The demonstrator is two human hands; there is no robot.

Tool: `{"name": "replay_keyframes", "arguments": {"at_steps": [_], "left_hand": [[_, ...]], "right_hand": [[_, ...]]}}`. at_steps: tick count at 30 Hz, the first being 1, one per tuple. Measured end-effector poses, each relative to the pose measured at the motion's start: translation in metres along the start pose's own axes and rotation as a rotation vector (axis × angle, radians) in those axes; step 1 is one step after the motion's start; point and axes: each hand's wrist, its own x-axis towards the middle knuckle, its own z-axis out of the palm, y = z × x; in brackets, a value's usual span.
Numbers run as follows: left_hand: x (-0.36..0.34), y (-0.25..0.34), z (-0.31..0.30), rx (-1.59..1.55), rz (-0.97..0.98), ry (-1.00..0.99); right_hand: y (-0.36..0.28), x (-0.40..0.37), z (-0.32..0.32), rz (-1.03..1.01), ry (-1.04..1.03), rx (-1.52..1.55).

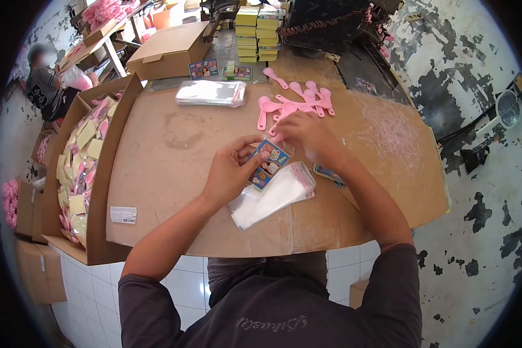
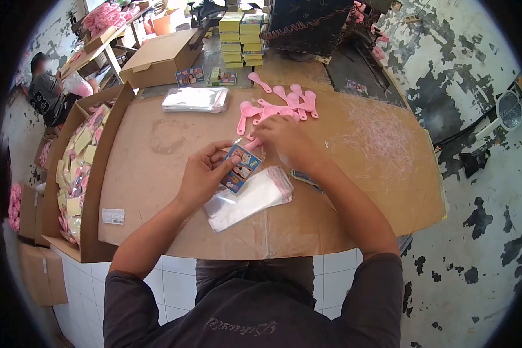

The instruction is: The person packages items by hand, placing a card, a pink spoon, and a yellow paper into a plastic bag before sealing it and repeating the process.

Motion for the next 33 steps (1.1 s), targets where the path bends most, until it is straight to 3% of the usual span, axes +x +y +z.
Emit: {"name": "replay_keyframes", "arguments": {"at_steps": [3, 6, 9, 12, 15, 21, 24, 30, 33], "left_hand": [[0.000, -0.001, -0.001, -0.065, 0.030, -0.024], [0.000, -0.001, -0.002, -0.063, 0.051, -0.050], [-0.001, 0.000, -0.003, -0.085, 0.010, -0.066], [-0.004, 0.005, 0.000, -0.135, -0.030, -0.082], [-0.004, 0.001, 0.002, -0.162, 0.008, -0.099], [-0.005, 0.002, 0.003, -0.152, 0.014, -0.104], [-0.005, -0.001, 0.005, -0.130, 0.014, -0.080], [-0.004, -0.007, 0.002, -0.126, 0.009, -0.066], [-0.006, 0.001, -0.001, -0.177, -0.057, -0.116]], "right_hand": [[-0.004, 0.003, 0.007, 0.043, -0.106, -0.042], [-0.007, 0.002, -0.007, 0.000, -0.028, -0.020], [-0.024, 0.005, -0.033, 0.484, 0.134, 0.501], [-0.026, 0.006, -0.045, 0.576, 0.346, 1.096], [-0.043, 0.007, -0.047, 0.637, 0.381, 1.198], [-0.060, 0.005, -0.041, 0.574, 0.393, 1.185], [-0.070, 0.002, -0.029, 0.487, 0.515, 1.124], [-0.080, -0.012, 0.002, 0.381, 0.549, 0.855], [-0.063, -0.015, -0.016, 0.175, 0.288, 0.609]]}}
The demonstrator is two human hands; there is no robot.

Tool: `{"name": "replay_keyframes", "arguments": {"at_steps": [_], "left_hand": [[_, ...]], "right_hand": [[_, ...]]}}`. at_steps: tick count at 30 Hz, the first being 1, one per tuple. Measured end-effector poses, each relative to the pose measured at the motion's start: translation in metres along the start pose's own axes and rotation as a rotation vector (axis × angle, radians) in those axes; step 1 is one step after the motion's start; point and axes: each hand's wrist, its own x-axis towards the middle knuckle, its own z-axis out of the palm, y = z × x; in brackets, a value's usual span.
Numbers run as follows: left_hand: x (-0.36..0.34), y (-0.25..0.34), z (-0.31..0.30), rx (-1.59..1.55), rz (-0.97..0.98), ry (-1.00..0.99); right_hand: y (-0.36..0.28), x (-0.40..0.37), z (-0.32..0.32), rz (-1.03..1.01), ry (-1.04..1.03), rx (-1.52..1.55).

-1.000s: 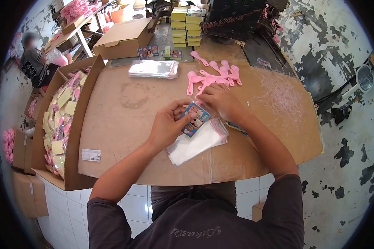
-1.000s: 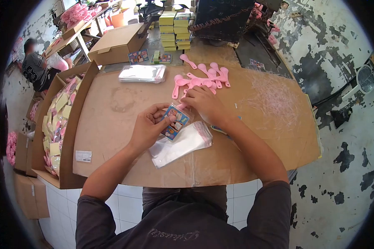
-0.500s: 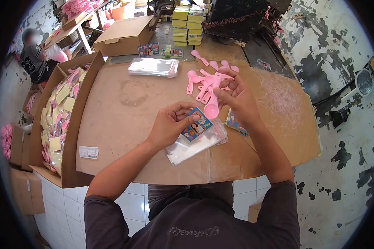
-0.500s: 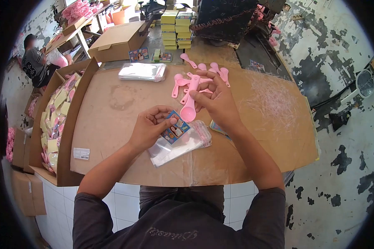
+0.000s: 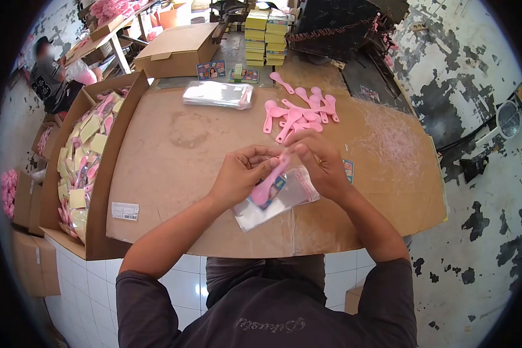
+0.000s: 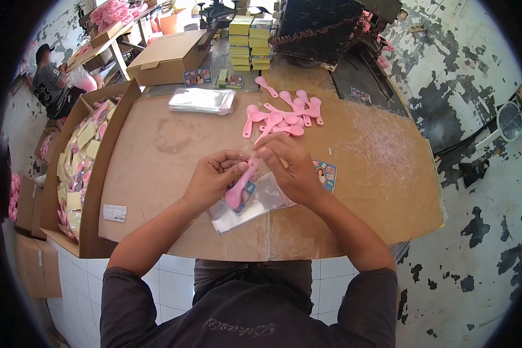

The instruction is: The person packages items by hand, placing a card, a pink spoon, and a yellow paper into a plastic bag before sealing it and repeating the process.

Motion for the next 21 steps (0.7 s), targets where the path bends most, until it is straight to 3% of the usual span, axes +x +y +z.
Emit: {"name": "replay_keyframes", "arguments": {"at_steps": [3, 7, 9, 12, 15, 16, 17, 21], "left_hand": [[0.003, -0.004, -0.004, -0.045, -0.002, -0.061], [0.000, -0.003, -0.004, -0.110, -0.017, -0.174], [-0.001, 0.001, -0.004, -0.129, -0.023, -0.224], [-0.005, 0.013, 0.001, -0.136, 0.024, -0.218], [0.000, 0.012, 0.006, -0.107, 0.205, -0.091], [0.002, 0.008, 0.002, -0.058, 0.261, -0.063], [0.004, 0.007, -0.002, -0.004, 0.316, -0.039], [0.003, 0.014, -0.009, 0.102, 0.270, 0.009]], "right_hand": [[-0.008, 0.003, -0.009, 0.144, -0.078, 0.181], [-0.031, 0.021, -0.022, 0.100, -0.133, 0.269], [-0.039, 0.024, -0.024, -0.062, -0.306, 0.064], [-0.058, 0.033, -0.033, -0.066, -0.359, 0.010], [-0.084, 0.046, -0.051, -0.240, -0.200, -0.223], [-0.096, 0.048, -0.051, -0.296, -0.227, -0.481], [-0.097, 0.048, -0.053, -0.300, -0.208, -0.529], [-0.089, 0.048, -0.058, -0.239, -0.135, -0.641]]}}
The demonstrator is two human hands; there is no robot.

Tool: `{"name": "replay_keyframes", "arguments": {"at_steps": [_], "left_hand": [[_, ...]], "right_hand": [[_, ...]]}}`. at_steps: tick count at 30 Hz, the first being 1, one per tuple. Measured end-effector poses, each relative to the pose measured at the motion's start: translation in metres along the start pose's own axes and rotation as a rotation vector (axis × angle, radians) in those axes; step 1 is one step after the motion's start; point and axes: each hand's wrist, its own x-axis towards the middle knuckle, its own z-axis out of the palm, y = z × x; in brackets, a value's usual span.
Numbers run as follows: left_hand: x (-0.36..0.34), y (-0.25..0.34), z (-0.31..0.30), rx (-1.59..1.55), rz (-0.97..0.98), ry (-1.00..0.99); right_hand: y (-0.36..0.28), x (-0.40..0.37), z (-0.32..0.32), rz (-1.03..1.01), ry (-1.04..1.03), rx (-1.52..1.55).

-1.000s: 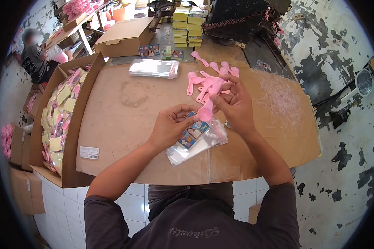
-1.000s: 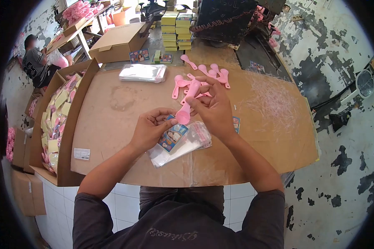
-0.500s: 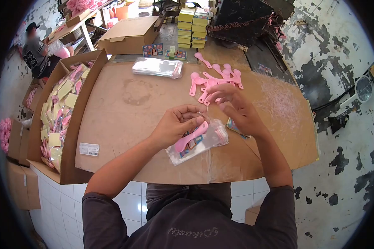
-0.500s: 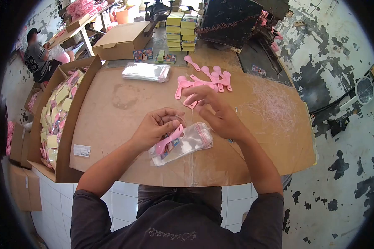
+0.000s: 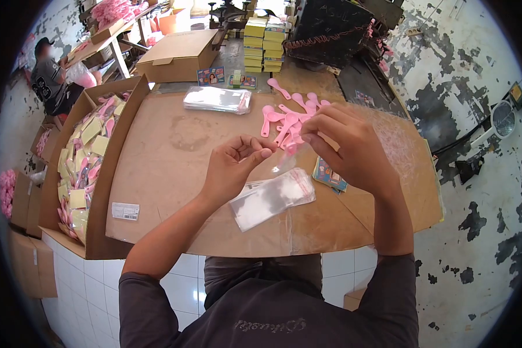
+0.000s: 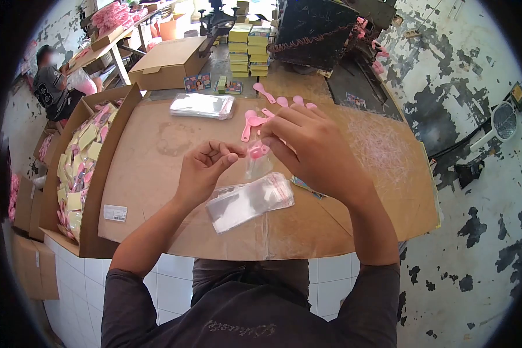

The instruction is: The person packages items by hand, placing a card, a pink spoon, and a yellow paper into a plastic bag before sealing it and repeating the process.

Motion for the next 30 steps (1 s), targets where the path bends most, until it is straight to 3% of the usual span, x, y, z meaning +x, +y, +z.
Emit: {"name": "replay_keyframes", "arguments": {"at_steps": [3, 6, 8, 10, 12, 15, 18, 24, 27, 30], "left_hand": [[-0.003, 0.007, 0.006, 0.181, 0.052, 0.072], [-0.005, 0.021, 0.037, -0.023, 0.320, 0.156], [-0.010, 0.031, 0.041, 0.290, 0.353, 0.081], [-0.013, 0.030, 0.040, 0.348, 0.291, -0.001], [-0.012, 0.023, 0.035, 0.155, 0.140, -0.088], [-0.012, 0.029, 0.033, 0.059, -0.034, -0.067], [-0.011, 0.021, 0.036, -0.013, 0.018, 0.003], [-0.019, 0.028, 0.030, 0.594, 0.093, -0.010], [-0.018, 0.023, 0.029, 0.771, 0.270, -0.007], [-0.020, 0.020, 0.031, 0.877, 0.307, -0.030]], "right_hand": [[-0.002, -0.001, 0.004, 0.118, 0.030, 0.128], [-0.009, 0.000, 0.001, 0.172, 0.000, 0.233], [-0.013, 0.001, -0.002, 0.196, -0.048, 0.263], [-0.015, 0.002, -0.003, 0.229, -0.101, 0.281], [-0.009, -0.002, 0.008, 0.152, -0.034, 0.277], [-0.011, -0.002, 0.014, 0.094, 0.076, 0.158], [-0.017, -0.002, 0.022, -0.020, 0.135, 0.000], [-0.020, 0.000, 0.041, -0.180, 0.071, -0.245], [-0.016, 0.000, 0.050, -0.188, 0.020, -0.310], [-0.007, 0.003, 0.055, -0.158, 0.011, -0.309]]}}
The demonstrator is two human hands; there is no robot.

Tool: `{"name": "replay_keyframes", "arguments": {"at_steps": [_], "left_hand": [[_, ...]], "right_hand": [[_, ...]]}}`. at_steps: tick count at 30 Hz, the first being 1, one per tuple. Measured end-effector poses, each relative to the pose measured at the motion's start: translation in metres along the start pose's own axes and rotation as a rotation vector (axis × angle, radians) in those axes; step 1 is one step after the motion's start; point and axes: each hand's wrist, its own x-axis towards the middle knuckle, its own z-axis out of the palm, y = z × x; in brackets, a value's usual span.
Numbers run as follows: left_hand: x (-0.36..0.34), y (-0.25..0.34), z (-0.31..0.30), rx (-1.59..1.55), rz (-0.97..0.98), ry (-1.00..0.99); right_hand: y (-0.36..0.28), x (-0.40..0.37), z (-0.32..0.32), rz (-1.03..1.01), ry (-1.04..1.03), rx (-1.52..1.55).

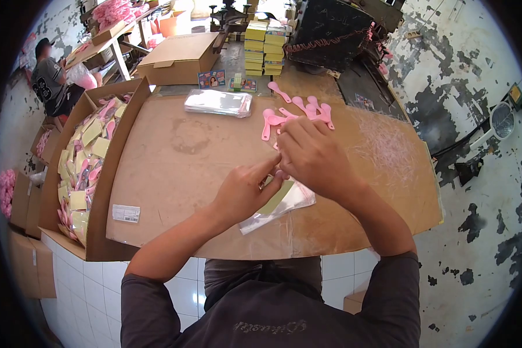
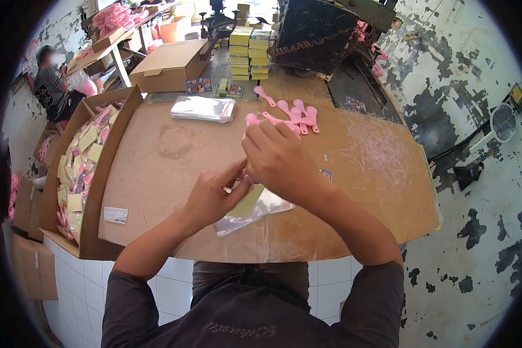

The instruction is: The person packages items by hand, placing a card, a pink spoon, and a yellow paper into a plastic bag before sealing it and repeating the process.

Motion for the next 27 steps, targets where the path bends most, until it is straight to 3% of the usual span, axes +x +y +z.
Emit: {"name": "replay_keyframes", "arguments": {"at_steps": [4, 7, 9, 11, 13, 19, 22, 24, 27], "left_hand": [[0.008, 0.005, -0.012, -0.217, -0.162, -0.039], [0.006, -0.011, -0.005, -0.557, -0.261, 0.040], [0.008, -0.020, -0.005, -0.765, -0.320, 0.025], [0.011, -0.019, -0.010, -0.828, -0.361, 0.031], [0.011, -0.017, -0.011, -0.861, -0.392, 0.027], [0.012, -0.017, -0.009, -0.859, -0.427, 0.029], [0.011, -0.015, -0.007, -0.850, -0.465, 0.009], [0.011, -0.016, -0.003, -0.823, -0.441, 0.019], [0.009, -0.018, 0.002, -0.852, -0.386, 0.038]], "right_hand": [[0.018, -0.003, -0.006, 0.173, 0.118, 0.066], [0.050, -0.033, -0.033, 0.604, -0.208, 0.954], [0.078, -0.066, -0.054, 0.642, -0.307, 1.398], [0.119, -0.110, -0.057, 0.761, -0.240, 1.535], [0.152, -0.135, -0.053, 1.023, -0.187, 1.050], [0.153, -0.202, -0.041, 0.891, -0.270, -0.183], [0.121, -0.166, -0.038, 0.796, -0.128, -0.071], [0.093, -0.140, -0.025, 0.643, -0.011, 0.185], [0.034, -0.091, -0.017, 0.673, -0.093, 0.672]]}}
